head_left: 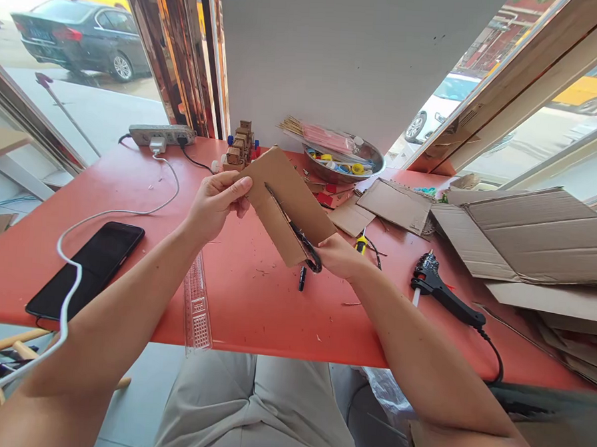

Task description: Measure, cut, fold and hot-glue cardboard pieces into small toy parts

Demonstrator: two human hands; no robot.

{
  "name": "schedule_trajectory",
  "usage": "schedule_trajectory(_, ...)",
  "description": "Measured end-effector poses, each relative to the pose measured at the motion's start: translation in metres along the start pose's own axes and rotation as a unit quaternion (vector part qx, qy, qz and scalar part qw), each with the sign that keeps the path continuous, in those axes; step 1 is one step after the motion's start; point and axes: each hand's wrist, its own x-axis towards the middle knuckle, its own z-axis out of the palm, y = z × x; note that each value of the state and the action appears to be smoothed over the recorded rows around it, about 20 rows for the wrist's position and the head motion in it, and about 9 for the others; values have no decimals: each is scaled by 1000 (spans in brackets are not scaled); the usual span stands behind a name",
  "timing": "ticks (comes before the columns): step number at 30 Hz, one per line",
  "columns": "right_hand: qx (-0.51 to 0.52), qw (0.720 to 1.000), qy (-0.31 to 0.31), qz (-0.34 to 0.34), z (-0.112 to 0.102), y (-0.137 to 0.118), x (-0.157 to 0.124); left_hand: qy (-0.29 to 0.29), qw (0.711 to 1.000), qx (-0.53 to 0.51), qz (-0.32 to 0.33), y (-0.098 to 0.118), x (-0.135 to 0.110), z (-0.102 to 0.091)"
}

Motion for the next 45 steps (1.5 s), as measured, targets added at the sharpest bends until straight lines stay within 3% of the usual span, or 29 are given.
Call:
schedule_trajectory(3,15,999,-31,7,-1,-5,-1,32,999,-19,1,-4,1,-3)
schedule_trajectory(8,35,976,-196,-82,-8,-14,-2,148,987,-57,-12,-7,13,-25)
schedule_trajectory(11,43,976,-190,-100,-4,-13,-2,189,978,-74,-35,-10,16,-26)
schedule_trajectory(14,64,984,-146,-81,5,-11,-2,199,972,-103,-64,-12,8,-10)
schedule_trajectory(18,88,992,-71,-55,12,-14,-1,153,987,-31,-38,-10,-8,11)
schedule_trajectory(23,88,994,3,-64,11,-19,-1,75,996,12,-44,-3,-17,18)
schedule_trajectory(26,84,994,-16,-60,10,-20,-2,61,997,12,-41,-1,-16,17)
schedule_trajectory(31,43,992,-88,-76,15,-20,-4,95,995,26,-9,-3,-15,18)
schedule_trajectory(39,27,992,-87,-84,18,-19,-5,25,999,25,-20,-9,-24,30)
schedule_trajectory(45,16,993,-100,-67,21,-22,-9,43,998,35,0,-8,-24,30)
